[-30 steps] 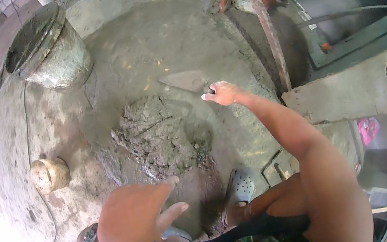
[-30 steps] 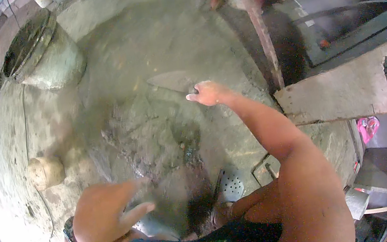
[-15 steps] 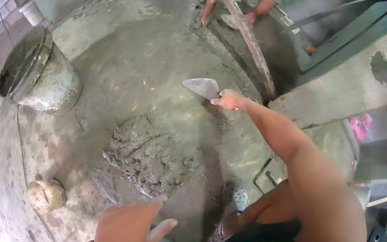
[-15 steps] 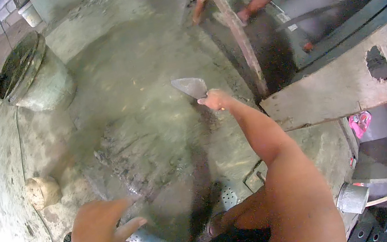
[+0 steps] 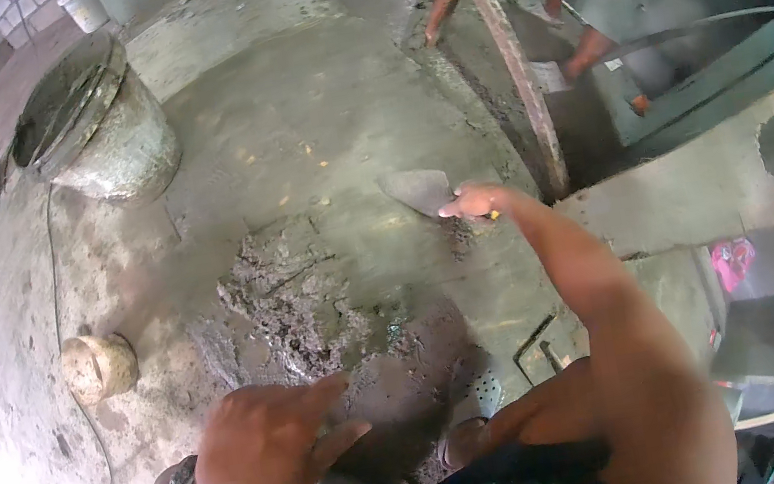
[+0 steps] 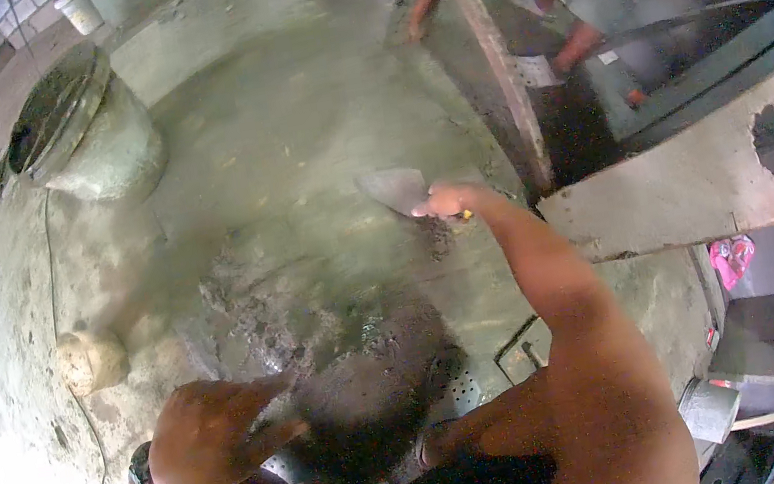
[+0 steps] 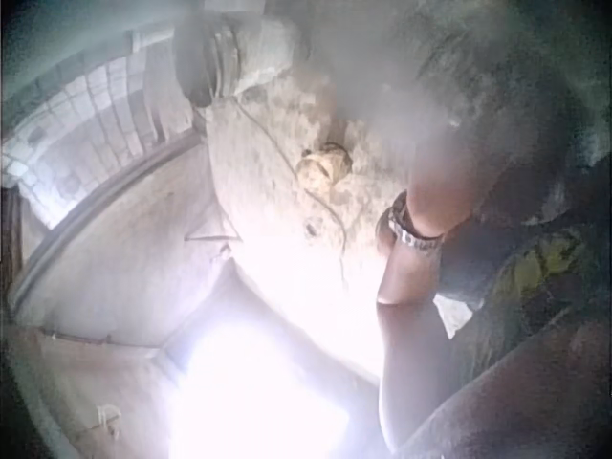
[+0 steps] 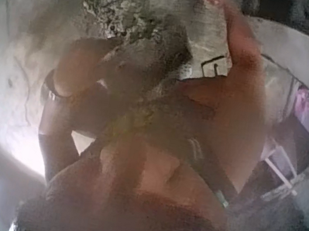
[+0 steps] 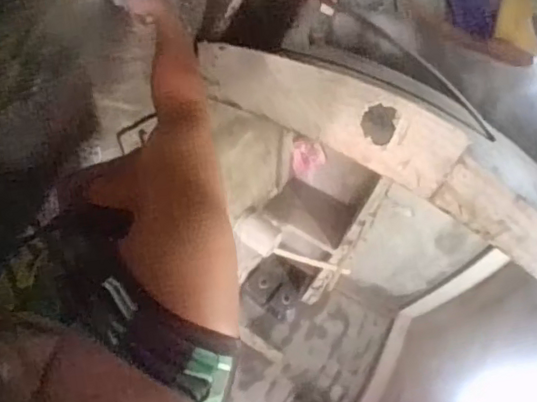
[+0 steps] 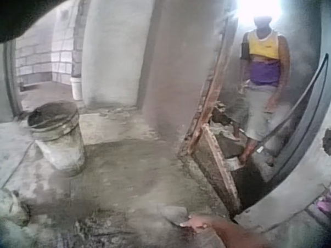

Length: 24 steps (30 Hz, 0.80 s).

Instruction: The person mixes, spreads, and levels wet cement on the floor using a trowel.

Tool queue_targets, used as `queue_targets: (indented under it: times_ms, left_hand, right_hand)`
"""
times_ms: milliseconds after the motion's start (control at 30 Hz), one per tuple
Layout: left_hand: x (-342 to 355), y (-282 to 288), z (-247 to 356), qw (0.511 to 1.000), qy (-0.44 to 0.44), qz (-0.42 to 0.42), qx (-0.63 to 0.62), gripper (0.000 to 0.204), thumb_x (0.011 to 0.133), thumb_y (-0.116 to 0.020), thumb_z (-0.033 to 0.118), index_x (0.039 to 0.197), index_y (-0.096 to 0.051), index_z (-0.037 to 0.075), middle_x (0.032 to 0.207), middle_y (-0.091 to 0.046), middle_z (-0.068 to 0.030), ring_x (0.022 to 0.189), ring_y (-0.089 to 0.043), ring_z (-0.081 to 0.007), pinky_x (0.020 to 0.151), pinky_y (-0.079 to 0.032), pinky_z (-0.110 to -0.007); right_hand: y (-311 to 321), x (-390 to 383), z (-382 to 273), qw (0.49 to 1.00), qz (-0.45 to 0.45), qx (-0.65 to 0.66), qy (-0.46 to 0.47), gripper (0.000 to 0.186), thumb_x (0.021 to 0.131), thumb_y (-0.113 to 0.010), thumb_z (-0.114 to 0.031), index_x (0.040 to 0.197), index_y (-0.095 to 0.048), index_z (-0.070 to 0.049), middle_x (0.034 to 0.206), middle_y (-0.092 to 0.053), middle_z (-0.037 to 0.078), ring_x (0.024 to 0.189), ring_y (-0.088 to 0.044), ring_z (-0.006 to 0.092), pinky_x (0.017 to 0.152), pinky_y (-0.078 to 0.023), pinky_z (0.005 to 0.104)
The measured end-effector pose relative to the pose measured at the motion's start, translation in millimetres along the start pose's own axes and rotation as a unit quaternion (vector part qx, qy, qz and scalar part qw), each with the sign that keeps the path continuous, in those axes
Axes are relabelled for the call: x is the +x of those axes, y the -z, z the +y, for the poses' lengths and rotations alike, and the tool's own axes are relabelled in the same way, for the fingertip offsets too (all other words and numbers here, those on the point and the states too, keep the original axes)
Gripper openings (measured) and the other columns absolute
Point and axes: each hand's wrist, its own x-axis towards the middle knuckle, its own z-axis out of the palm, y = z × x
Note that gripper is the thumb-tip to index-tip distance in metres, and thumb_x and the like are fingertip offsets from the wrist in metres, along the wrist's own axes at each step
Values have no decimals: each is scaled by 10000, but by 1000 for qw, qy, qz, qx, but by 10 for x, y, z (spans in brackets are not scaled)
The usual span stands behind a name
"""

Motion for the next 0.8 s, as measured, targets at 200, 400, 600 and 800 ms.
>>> queue_targets:
  times_ms: [200,400,600,800]
  left_hand:
    - [-25,33,17,999,-6,-18,36,440,903,-742,479,1189,-743,146,873,-751,-98,749,-697,-327,662,-520,-435]
    - [-5,85,93,999,-10,-5,53,358,927,-704,430,1106,-703,120,754,-679,-82,714,-673,-315,626,-504,-426]
    - [-63,36,25,999,5,-42,33,441,921,-714,470,1198,-729,128,832,-727,-126,738,-691,-348,655,-518,-454]
    - [-5,102,82,996,28,-75,27,456,920,-703,483,1181,-728,109,853,-733,-140,747,-692,-357,656,-521,-460]
  right_hand:
    - [-138,-271,-358,986,-161,-18,-35,542,867,-768,-608,946,-669,-81,614,-479,-13,506,-471,132,474,-377,345]
    - [-347,-250,-326,964,-246,-91,-39,545,811,-806,-622,922,-730,-94,720,-576,18,555,-517,146,499,-425,360]
    - [-267,-180,-348,968,-213,-131,-13,529,808,-813,-593,924,-734,-82,740,-606,27,607,-562,161,545,-467,373]
    - [-230,-168,-288,967,-200,-154,-16,510,814,-808,-585,920,-736,-91,731,-602,33,587,-547,164,551,-455,386]
